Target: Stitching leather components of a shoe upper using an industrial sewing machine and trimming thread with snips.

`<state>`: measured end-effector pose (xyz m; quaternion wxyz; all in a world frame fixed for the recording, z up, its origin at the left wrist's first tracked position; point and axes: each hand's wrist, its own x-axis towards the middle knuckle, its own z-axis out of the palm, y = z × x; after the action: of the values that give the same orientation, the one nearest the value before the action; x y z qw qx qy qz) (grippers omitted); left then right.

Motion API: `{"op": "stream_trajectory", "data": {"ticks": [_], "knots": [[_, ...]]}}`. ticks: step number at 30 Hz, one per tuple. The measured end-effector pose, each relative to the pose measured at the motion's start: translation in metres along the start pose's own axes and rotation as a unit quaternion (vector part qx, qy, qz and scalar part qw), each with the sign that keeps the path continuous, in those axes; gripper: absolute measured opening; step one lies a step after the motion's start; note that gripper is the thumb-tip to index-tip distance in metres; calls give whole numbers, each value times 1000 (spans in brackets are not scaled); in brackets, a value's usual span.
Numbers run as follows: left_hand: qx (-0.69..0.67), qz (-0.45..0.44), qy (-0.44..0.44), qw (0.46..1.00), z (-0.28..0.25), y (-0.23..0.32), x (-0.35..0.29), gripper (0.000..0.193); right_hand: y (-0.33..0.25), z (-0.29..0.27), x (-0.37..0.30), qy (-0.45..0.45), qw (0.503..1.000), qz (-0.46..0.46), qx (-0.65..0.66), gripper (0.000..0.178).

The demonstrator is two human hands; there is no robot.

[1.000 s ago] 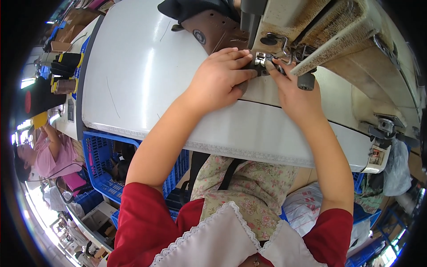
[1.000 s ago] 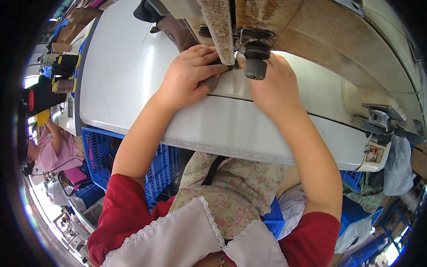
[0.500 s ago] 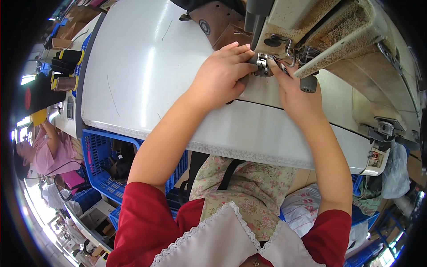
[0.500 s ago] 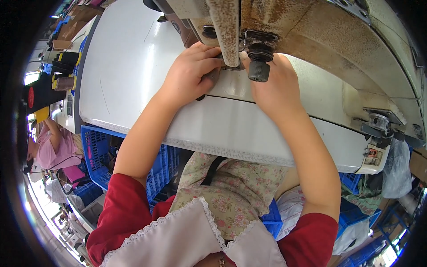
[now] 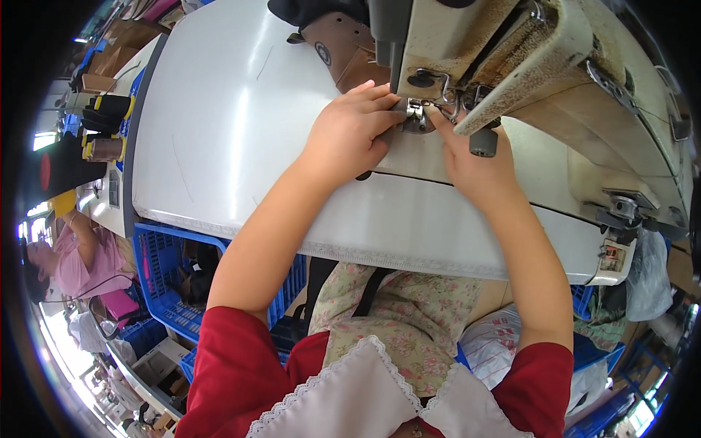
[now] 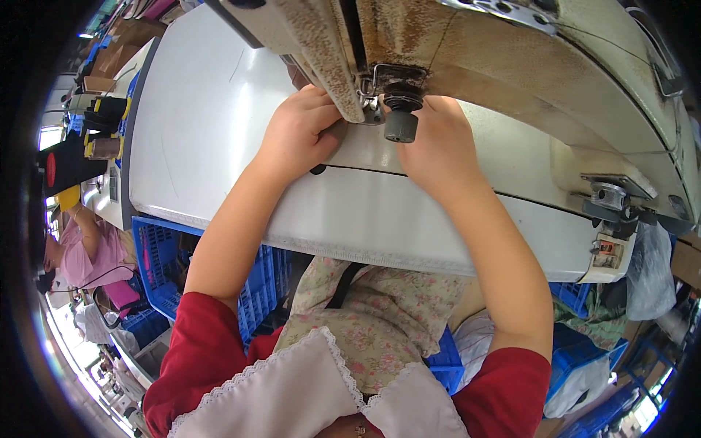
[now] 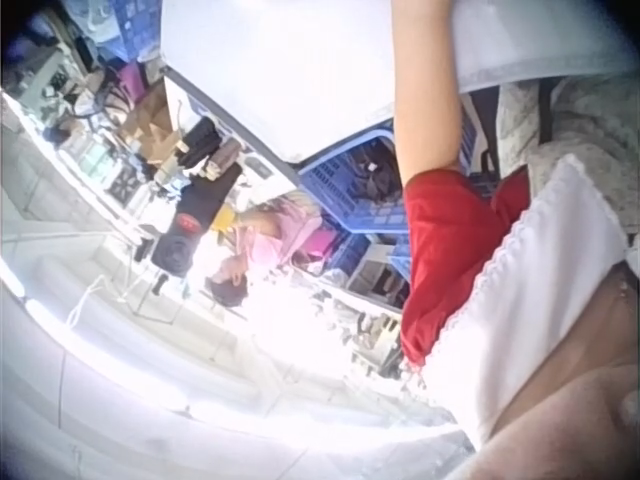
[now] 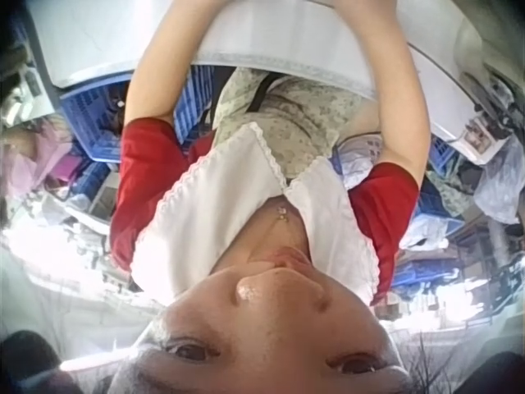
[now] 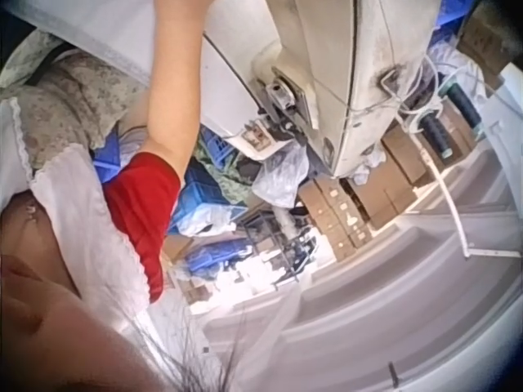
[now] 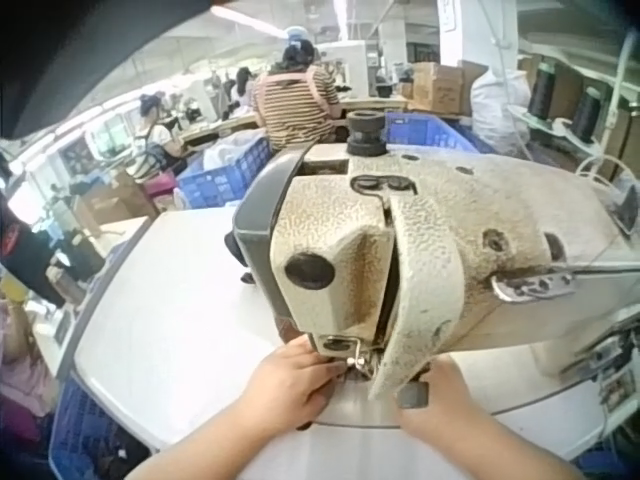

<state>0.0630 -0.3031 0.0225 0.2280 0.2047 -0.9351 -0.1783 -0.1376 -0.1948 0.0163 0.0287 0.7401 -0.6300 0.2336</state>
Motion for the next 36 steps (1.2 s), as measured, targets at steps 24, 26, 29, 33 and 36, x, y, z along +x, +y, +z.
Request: {"op": "stream_trajectory", "data": {"ticks": [24, 26, 29, 33, 36], "knots": [[-7, 1, -16, 1000, 3, -1, -1, 40, 1, 1, -4, 1, 1000, 15, -3, 47], [-10, 0, -14, 1000, 3, 0, -1, 40, 2, 2, -5, 31, 999, -2, -7, 46], [-18, 0, -10, 1000, 5, -1, -1, 40, 2, 2, -6, 19, 1000, 0, -17, 46], [-13, 0, -11, 1000, 3, 0, -1, 40, 0, 0, -3, 7, 1000, 10, -1, 47], [-17, -4, -5, 1000, 4, -1, -1, 41, 1, 1, -4, 30, 1000, -1, 1, 47]]}}
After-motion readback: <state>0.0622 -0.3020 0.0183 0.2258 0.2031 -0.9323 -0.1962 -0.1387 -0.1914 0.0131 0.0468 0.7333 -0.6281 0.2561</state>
